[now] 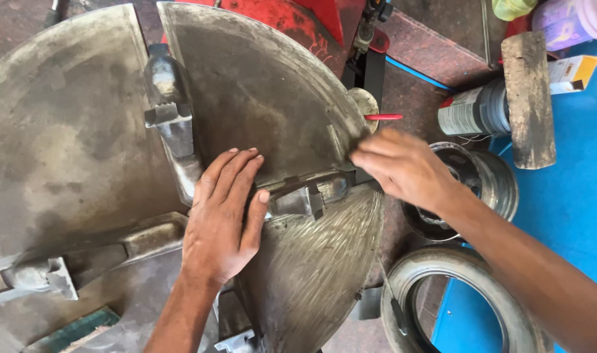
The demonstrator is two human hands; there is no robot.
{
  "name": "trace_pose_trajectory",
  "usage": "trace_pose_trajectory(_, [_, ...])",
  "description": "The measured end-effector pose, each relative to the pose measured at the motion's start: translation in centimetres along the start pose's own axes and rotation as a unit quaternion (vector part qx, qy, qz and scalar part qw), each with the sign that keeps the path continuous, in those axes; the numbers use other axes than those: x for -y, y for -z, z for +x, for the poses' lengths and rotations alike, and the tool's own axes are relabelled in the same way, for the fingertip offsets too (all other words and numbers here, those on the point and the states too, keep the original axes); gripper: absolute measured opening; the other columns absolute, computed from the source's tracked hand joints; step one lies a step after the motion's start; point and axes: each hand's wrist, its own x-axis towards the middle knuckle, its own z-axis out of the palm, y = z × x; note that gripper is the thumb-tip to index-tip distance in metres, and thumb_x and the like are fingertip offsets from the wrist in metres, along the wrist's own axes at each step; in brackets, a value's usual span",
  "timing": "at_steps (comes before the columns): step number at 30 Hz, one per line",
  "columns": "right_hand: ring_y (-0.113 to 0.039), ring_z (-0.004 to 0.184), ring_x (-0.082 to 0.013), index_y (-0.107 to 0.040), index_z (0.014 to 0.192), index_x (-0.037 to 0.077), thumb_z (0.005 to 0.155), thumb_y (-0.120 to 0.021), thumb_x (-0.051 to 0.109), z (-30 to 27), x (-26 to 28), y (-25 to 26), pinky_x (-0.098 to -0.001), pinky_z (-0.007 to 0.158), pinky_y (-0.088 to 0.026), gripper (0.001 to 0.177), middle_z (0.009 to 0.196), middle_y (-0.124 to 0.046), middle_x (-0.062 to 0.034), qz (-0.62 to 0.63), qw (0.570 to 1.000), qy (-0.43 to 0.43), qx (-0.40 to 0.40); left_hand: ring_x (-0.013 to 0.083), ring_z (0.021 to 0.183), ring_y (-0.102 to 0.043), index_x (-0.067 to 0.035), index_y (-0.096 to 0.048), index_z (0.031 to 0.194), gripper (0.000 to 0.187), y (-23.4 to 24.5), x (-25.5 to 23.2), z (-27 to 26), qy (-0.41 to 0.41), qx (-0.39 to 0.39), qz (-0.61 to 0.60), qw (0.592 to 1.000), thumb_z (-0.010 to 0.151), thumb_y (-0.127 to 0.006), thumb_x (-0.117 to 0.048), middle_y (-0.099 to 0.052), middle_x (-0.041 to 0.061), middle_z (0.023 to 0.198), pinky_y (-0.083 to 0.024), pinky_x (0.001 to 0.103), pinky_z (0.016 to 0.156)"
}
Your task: The person scrubs the surface of a large, circular metal machine part using a yellow-handled brush. The part is clamped in a red industrial machine. The person holds the part with one hand while scrubbing with the other, moving the brush in circular and back-and-forth motions to clean the surface.
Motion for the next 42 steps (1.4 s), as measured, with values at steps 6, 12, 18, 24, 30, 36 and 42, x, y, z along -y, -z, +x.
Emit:
trace_pose_trajectory(6, [-0.065,0.095,-0.0322,-0.070,0.110,0.002,0.088,-0.073,0.004,0.7,-1.7,0.2,-0.0432,0.082,-0.055,0.022,0.105,-0.067,-0.0112,0.010,1.000,-0.019,-0.004,0.0357,0.141,-0.044,0.003,-0.059,0.135,0.043,0.2,0.0,0.2,0.003,0.008,0.002,1.000,0.099,-0.057,-0.020,-0.058,0.014,0.144,-0.035,0.046,0.117])
trace_pose_trajectory(12, [-0.064,0.093,-0.0336,-0.070,0.109,0.003,0.089,-0.072,0.004,2.6,-4.8,-0.3,-0.0446,0.079,-0.053,0.020,0.101,-0.066,-0.0118,-0.017,1.000,-0.023,-0.009,0.0364,0.141,-0.044,0.003,-0.059,0.136,0.044,0.0,0.2,0.4,-0.005,0.000,0.005,1.000,0.098,-0.057,-0.020,-0.058,0.015,0.144,-0.035,0.046,0.116])
trace_pose_trajectory(18, [-0.065,0.099,-0.0343,-0.067,0.109,0.004,0.087,-0.068,0.003,0.2,-3.4,1.1,-0.0438,0.082,-0.055,0.021,0.106,-0.066,-0.0131,0.023,1.000,0.010,-0.004,0.0353,0.141,-0.045,0.002,-0.060,0.135,0.044,0.0,0.0,0.3,0.004,0.005,-0.005,1.000,0.098,-0.057,-0.021,-0.058,0.014,0.143,-0.036,0.046,0.115])
trace_pose_trajectory(24, [-0.063,0.094,-0.0346,-0.069,0.113,0.002,0.093,-0.071,0.004,4.8,-7.2,0.0,-0.0437,0.080,-0.053,0.021,0.101,-0.061,-0.0138,-0.034,0.999,0.004,0.025,0.0350,0.141,-0.044,0.003,-0.059,0.135,0.044,-0.1,0.1,0.3,-0.004,0.000,0.006,1.000,0.098,-0.059,-0.021,-0.057,0.015,0.144,-0.035,0.048,0.116])
trace_pose_trajectory(30, [-0.065,0.080,-0.0279,-0.074,0.118,0.007,0.089,-0.071,0.004,2.2,-4.6,-0.8,-0.0383,0.068,-0.055,0.029,0.095,-0.064,-0.0111,0.013,0.999,-0.004,0.041,0.0371,0.146,-0.041,0.000,-0.055,0.142,0.043,0.2,-0.6,-1.3,0.019,-0.126,0.173,0.977,0.104,-0.059,-0.019,-0.052,0.016,0.151,-0.033,0.053,0.121])
trace_pose_trajectory(36, [-0.065,0.095,-0.0335,-0.067,0.111,0.006,0.092,-0.067,0.004,5.8,-4.8,-0.7,-0.0428,0.080,-0.055,0.019,0.104,-0.065,-0.0136,0.057,0.997,0.058,0.004,0.0451,0.148,-0.031,0.004,-0.039,0.153,0.066,-0.5,0.4,-0.1,0.095,-0.129,0.206,0.965,0.101,-0.061,-0.028,-0.035,0.026,0.159,-0.025,0.057,0.123])
trace_pose_trajectory(42, [-0.062,0.084,-0.0346,-0.064,0.092,0.001,0.094,-0.070,0.007,4.6,-2.7,-0.2,-0.0461,0.071,-0.050,0.008,0.089,-0.059,-0.0155,0.057,0.997,-0.008,0.043,0.0450,0.149,-0.031,0.006,-0.037,0.154,0.066,-0.6,0.1,-0.1,0.095,-0.118,0.190,0.970,0.102,-0.059,-0.027,-0.035,0.027,0.159,-0.025,0.056,0.124])
